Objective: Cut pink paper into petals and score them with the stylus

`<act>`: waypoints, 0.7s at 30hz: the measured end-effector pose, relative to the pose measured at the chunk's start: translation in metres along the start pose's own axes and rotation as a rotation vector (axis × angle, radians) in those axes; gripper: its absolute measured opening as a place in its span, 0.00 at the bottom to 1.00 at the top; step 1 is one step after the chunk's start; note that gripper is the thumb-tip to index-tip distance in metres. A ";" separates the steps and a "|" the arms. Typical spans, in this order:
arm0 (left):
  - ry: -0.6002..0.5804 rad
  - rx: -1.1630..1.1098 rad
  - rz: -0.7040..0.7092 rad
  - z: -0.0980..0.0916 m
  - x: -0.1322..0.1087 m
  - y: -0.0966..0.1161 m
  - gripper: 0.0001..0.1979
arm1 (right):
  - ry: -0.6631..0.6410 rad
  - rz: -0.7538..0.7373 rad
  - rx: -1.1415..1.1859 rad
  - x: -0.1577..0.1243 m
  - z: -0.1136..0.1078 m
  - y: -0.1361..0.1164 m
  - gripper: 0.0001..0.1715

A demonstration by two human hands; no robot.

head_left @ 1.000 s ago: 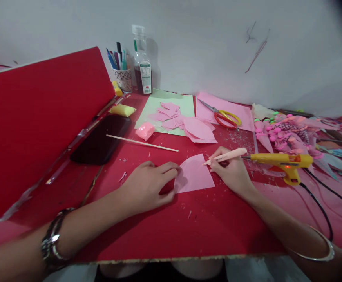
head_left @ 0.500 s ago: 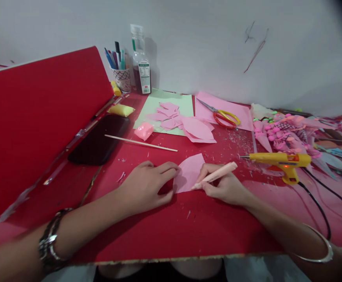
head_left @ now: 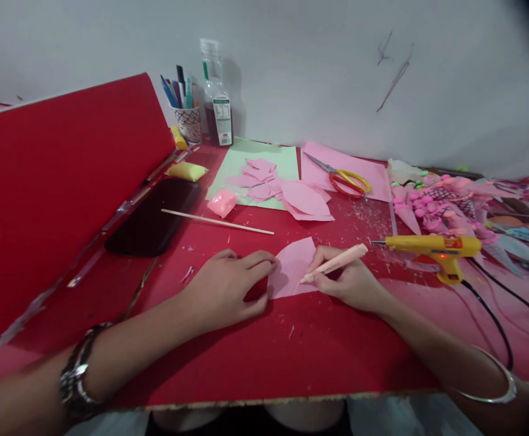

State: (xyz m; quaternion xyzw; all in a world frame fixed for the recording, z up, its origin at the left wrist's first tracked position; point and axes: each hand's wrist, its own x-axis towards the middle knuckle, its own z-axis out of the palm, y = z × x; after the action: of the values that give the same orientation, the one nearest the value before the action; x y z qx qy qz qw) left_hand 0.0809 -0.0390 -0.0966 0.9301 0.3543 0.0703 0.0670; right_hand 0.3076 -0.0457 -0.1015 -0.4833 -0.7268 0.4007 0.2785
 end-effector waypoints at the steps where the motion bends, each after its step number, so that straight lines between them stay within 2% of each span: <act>1: -0.002 0.003 0.001 0.000 0.000 0.000 0.13 | 0.020 -0.004 -0.007 0.001 -0.001 0.001 0.03; 8: -0.022 0.027 -0.005 0.001 -0.001 0.000 0.14 | 0.157 -0.042 -0.039 0.005 -0.007 0.007 0.05; 21: -0.048 0.008 -0.003 0.000 -0.001 -0.001 0.14 | 0.326 0.100 -0.083 0.009 -0.015 0.013 0.04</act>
State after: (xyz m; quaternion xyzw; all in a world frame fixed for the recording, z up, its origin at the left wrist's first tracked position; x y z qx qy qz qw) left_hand 0.0799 -0.0391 -0.0966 0.9313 0.3541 0.0467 0.0720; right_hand 0.3226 -0.0299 -0.1048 -0.5886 -0.6628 0.3002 0.3523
